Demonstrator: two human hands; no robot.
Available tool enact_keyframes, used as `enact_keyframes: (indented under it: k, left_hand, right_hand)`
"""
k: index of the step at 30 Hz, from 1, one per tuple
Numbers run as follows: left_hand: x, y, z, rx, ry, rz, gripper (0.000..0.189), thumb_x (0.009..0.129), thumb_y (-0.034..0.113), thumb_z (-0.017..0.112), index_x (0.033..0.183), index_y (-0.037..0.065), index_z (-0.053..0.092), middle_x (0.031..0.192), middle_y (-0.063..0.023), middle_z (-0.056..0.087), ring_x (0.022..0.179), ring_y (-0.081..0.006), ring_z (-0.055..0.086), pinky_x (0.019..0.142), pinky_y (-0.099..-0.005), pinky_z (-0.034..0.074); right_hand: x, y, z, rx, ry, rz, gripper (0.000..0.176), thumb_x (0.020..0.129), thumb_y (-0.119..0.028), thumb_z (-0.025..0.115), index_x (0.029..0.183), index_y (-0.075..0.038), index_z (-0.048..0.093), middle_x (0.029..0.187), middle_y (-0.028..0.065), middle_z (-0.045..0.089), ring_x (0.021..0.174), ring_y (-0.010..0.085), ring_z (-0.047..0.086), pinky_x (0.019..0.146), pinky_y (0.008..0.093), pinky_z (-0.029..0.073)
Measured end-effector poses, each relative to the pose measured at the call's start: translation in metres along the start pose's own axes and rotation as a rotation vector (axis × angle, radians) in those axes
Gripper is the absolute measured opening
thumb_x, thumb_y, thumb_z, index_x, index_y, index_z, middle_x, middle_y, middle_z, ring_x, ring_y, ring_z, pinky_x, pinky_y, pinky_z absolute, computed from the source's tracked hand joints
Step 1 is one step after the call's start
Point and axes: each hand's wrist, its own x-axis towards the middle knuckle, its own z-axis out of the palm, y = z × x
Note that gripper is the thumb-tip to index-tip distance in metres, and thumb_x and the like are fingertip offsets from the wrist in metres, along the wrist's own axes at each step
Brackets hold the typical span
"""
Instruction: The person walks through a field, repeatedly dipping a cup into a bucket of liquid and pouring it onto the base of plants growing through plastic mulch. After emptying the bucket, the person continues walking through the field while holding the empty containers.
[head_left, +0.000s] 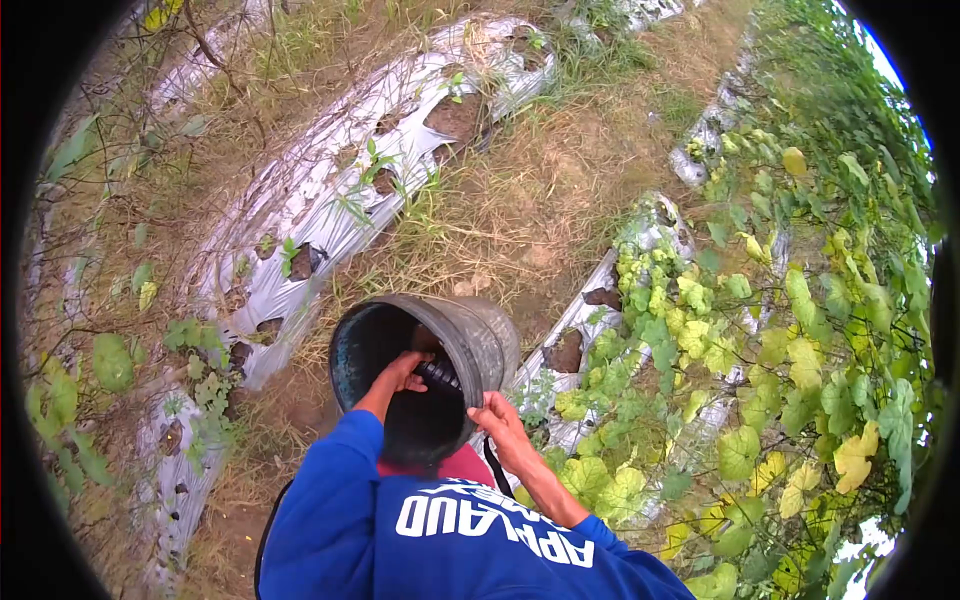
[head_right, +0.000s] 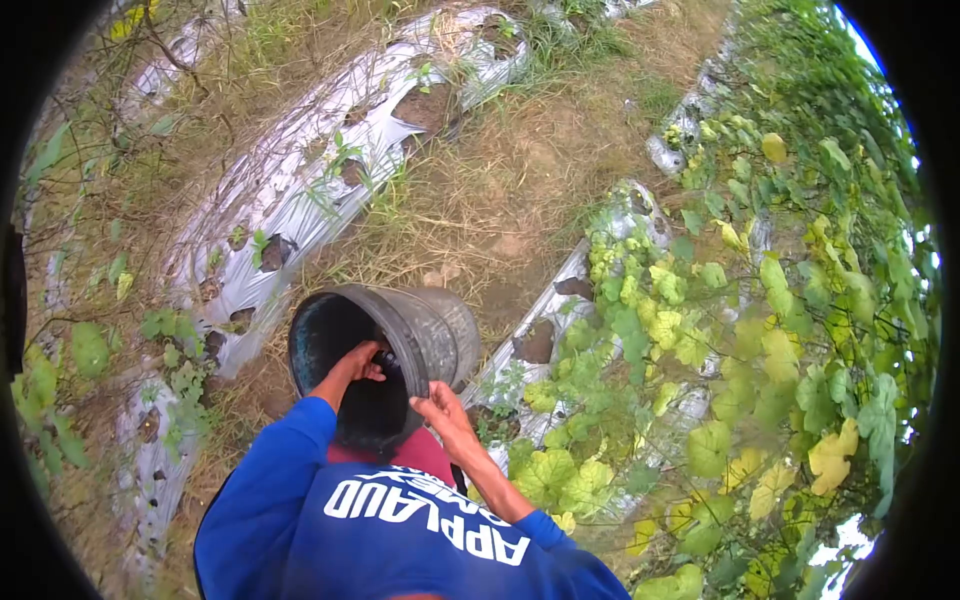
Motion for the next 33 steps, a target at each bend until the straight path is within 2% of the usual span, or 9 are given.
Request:
enact_keyframes:
  k: [2,4,12,18,26,30,31,32,33]
  left_hand:
    - [0.028,-0.010,0.006,-0.038,0.033,-0.137,0.038,0.086,0.036,0.057,0.115,0.012,0.061,0.094,-0.0025,0.056,0.062,-0.0159,0.054,0.059,-0.0425,0.059]
    - [0.066,-0.037,-0.002,-0.080,-0.029,-0.051,0.041,0.085,0.038,0.057,0.117,0.013,0.062,0.110,-0.0093,0.061,0.072,-0.0227,0.062,0.067,-0.0455,0.059]
    - [0.087,-0.037,0.012,0.178,-0.023,0.180,0.040,0.085,0.039,0.057,0.115,0.012,0.063,0.111,-0.0110,0.063,0.075,-0.0259,0.063,0.072,-0.0453,0.058]
    - [0.088,-0.020,0.018,0.717,0.090,0.608,0.040,0.085,0.039,0.056,0.113,0.011,0.064,0.112,-0.0123,0.064,0.078,-0.0283,0.065,0.075,-0.0451,0.057]
    - [0.090,0.037,0.026,1.247,0.387,1.254,0.040,0.085,0.039,0.056,0.111,0.010,0.065,0.113,-0.0140,0.066,0.081,-0.0314,0.066,0.080,-0.0449,0.056]
    - [0.017,0.083,0.076,1.280,0.567,1.282,0.034,0.084,0.034,0.057,0.100,0.007,0.067,0.096,-0.0157,0.070,0.083,-0.0403,0.065,0.086,-0.0441,0.052]
    - [0.004,0.096,0.083,1.333,0.487,1.108,0.029,0.083,0.031,0.059,0.096,0.005,0.067,0.090,-0.0160,0.069,0.082,-0.0414,0.065,0.082,-0.0454,0.052]
    - [-0.013,0.110,0.094,1.374,0.406,0.931,0.025,0.082,0.027,0.061,0.091,0.004,0.067,0.083,-0.0164,0.069,0.080,-0.0426,0.064,0.078,-0.0466,0.052]
    - [-0.044,0.130,0.121,1.229,0.447,1.045,0.020,0.080,0.020,0.065,0.088,0.002,0.066,0.083,-0.0211,0.067,0.079,-0.0423,0.063,0.073,-0.0475,0.051]
  right_hand:
    - [-0.008,-0.007,0.001,0.066,-0.058,-0.018,0.025,0.087,-0.025,0.063,0.099,-0.007,0.052,0.088,-0.0045,0.049,0.082,0.0066,0.044,0.075,0.0250,0.036]
    - [-0.014,-0.016,0.003,0.003,-0.110,0.004,0.025,0.087,-0.025,0.063,0.103,-0.007,0.052,0.089,-0.0045,0.049,0.083,0.0062,0.043,0.075,0.0242,0.035]
    - [-0.020,-0.033,-0.012,-0.099,-0.142,0.001,0.030,0.085,-0.025,0.066,0.102,-0.003,0.054,0.082,-0.0025,0.043,0.077,0.0087,0.039,0.068,0.0259,0.033]
    - [-0.018,-0.034,-0.037,-0.191,-0.127,0.021,0.025,0.084,-0.024,0.067,0.097,-0.009,0.052,0.081,-0.0057,0.044,0.076,0.0049,0.039,0.068,0.0233,0.032]
    - [0.000,-0.035,-0.064,0.064,-0.123,-0.002,0.029,0.085,-0.031,0.063,0.101,-0.007,0.055,0.082,-0.0027,0.051,0.075,0.0071,0.045,0.062,0.0243,0.036]
    - [0.026,-0.042,-0.069,0.129,-0.088,0.025,0.032,0.084,-0.033,0.064,0.102,-0.007,0.055,0.080,-0.0033,0.051,0.069,0.0070,0.043,0.059,0.0241,0.034]
    - [0.035,-0.043,-0.071,0.169,-0.094,0.067,0.020,0.085,-0.027,0.064,0.099,-0.015,0.055,0.084,-0.0091,0.051,0.077,0.0020,0.043,0.069,0.0220,0.032]
    - [0.046,-0.042,-0.073,0.172,-0.101,0.064,0.020,0.085,-0.027,0.064,0.099,-0.015,0.055,0.084,-0.0091,0.051,0.077,0.0020,0.043,0.069,0.0220,0.032]
    - [0.059,-0.038,-0.075,0.187,-0.059,0.032,0.025,0.084,-0.032,0.065,0.097,-0.014,0.054,0.083,-0.0071,0.049,0.075,0.0040,0.043,0.064,0.0233,0.033]
